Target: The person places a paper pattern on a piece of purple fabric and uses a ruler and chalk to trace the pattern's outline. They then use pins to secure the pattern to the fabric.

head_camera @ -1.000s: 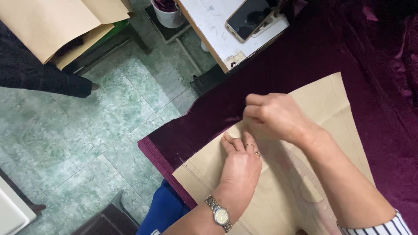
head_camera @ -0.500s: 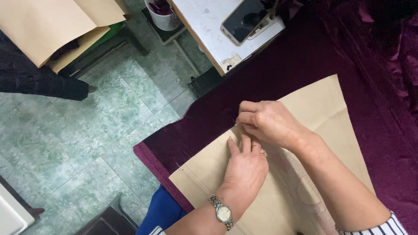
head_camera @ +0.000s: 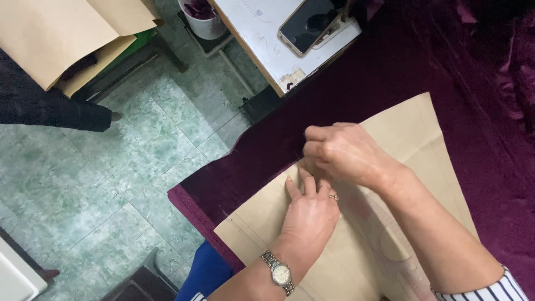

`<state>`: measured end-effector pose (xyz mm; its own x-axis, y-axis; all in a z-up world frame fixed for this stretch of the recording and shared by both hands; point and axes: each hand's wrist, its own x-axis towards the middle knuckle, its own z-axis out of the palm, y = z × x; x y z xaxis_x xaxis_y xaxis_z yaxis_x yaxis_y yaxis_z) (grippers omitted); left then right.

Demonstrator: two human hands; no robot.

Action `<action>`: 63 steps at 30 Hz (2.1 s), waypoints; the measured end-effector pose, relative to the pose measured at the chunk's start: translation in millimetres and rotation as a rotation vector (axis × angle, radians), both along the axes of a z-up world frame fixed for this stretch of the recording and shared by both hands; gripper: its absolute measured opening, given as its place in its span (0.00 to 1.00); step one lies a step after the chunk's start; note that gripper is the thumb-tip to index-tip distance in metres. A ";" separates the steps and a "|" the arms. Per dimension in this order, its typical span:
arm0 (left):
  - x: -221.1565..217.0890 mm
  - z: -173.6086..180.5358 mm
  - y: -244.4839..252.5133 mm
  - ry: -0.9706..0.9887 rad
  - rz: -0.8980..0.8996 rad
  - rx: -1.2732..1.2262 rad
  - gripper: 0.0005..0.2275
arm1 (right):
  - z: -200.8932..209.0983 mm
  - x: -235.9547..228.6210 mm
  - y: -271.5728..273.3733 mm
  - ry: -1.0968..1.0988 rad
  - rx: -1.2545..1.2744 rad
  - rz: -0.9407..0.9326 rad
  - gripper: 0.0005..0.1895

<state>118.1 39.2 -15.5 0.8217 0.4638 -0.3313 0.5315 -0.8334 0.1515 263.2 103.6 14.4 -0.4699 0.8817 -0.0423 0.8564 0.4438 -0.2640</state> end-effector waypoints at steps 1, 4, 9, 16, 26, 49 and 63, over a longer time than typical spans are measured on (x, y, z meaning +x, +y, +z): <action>0.7 -1.9 -0.6 0.003 -0.011 -0.003 0.17 | 2.2 6.7 -0.2 -0.033 -0.045 -0.050 0.14; 3.6 -0.7 1.1 0.035 -0.032 -0.025 0.18 | 7.1 18.0 -0.4 -0.058 -0.120 -0.135 0.07; 12.1 -6.8 -2.0 0.060 -0.010 -0.050 0.16 | 2.5 17.4 -0.4 0.007 -0.095 -0.116 0.06; 20.9 -6.7 -0.2 0.080 0.019 0.030 0.15 | 1.7 10.2 0.9 0.051 -0.041 -0.038 0.10; 17.6 -7.6 0.4 0.072 0.004 0.066 0.20 | 1.3 26.0 1.0 -0.084 -0.060 -0.089 0.11; 46.0 1.8 18.9 -0.016 -0.087 -0.038 0.11 | -3.6 33.9 1.4 0.052 -0.069 -0.091 0.11; 49.3 -13.6 13.6 -0.088 -0.059 -0.007 0.18 | 6.8 63.7 -0.2 -0.069 -0.166 -0.253 0.02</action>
<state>167.4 52.8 -29.2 0.8734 0.4119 -0.2597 0.4661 -0.8616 0.2010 326.9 103.4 21.2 -0.2270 0.9489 -0.2194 0.9527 0.1696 -0.2521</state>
